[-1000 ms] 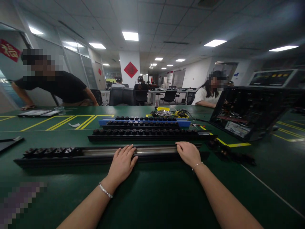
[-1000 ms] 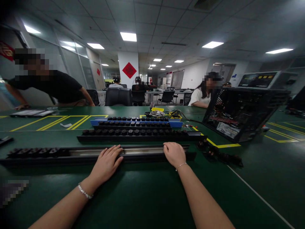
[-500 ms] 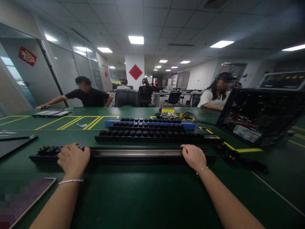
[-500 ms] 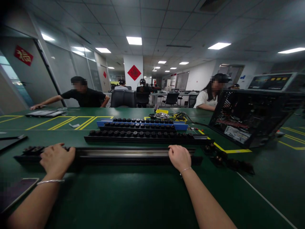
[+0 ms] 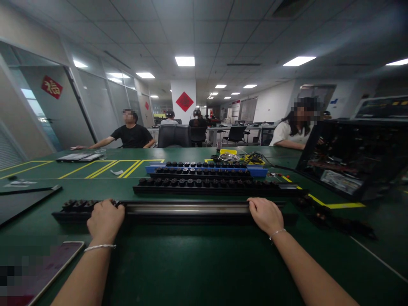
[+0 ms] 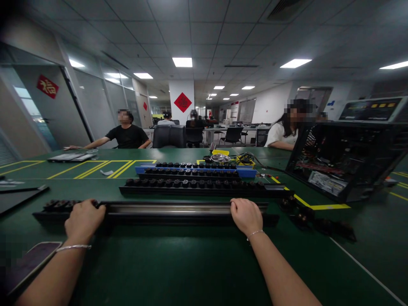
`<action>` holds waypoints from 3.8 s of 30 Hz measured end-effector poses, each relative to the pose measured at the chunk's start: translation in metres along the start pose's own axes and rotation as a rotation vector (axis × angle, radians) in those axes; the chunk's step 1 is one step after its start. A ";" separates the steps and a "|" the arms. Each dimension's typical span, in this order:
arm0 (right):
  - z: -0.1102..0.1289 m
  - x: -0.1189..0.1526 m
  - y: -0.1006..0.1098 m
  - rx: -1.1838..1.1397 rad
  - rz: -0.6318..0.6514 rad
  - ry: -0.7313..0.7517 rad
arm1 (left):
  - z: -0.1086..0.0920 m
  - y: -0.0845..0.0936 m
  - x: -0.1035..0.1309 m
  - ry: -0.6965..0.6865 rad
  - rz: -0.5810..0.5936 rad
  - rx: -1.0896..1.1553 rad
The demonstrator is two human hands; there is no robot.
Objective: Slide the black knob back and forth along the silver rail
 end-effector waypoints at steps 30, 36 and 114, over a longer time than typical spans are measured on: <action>-0.009 -0.001 -0.003 0.042 -0.006 -0.055 | -0.016 0.000 0.005 -0.053 0.108 0.028; -0.008 -0.001 -0.002 0.067 -0.001 -0.055 | -0.012 -0.005 -0.002 -0.060 0.108 0.009; -0.010 -0.001 -0.004 0.034 -0.023 -0.037 | -0.065 -0.032 0.033 -0.718 0.453 -0.162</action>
Point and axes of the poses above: each hand's wrist, its own x-axis away from the middle knuckle, its own y-axis out of the back of the hand, z = x × y, the point moved 2 cm from there along -x, towards the middle knuckle, and after that the axes turned 13 degrees about z, right-handed, at the moved point
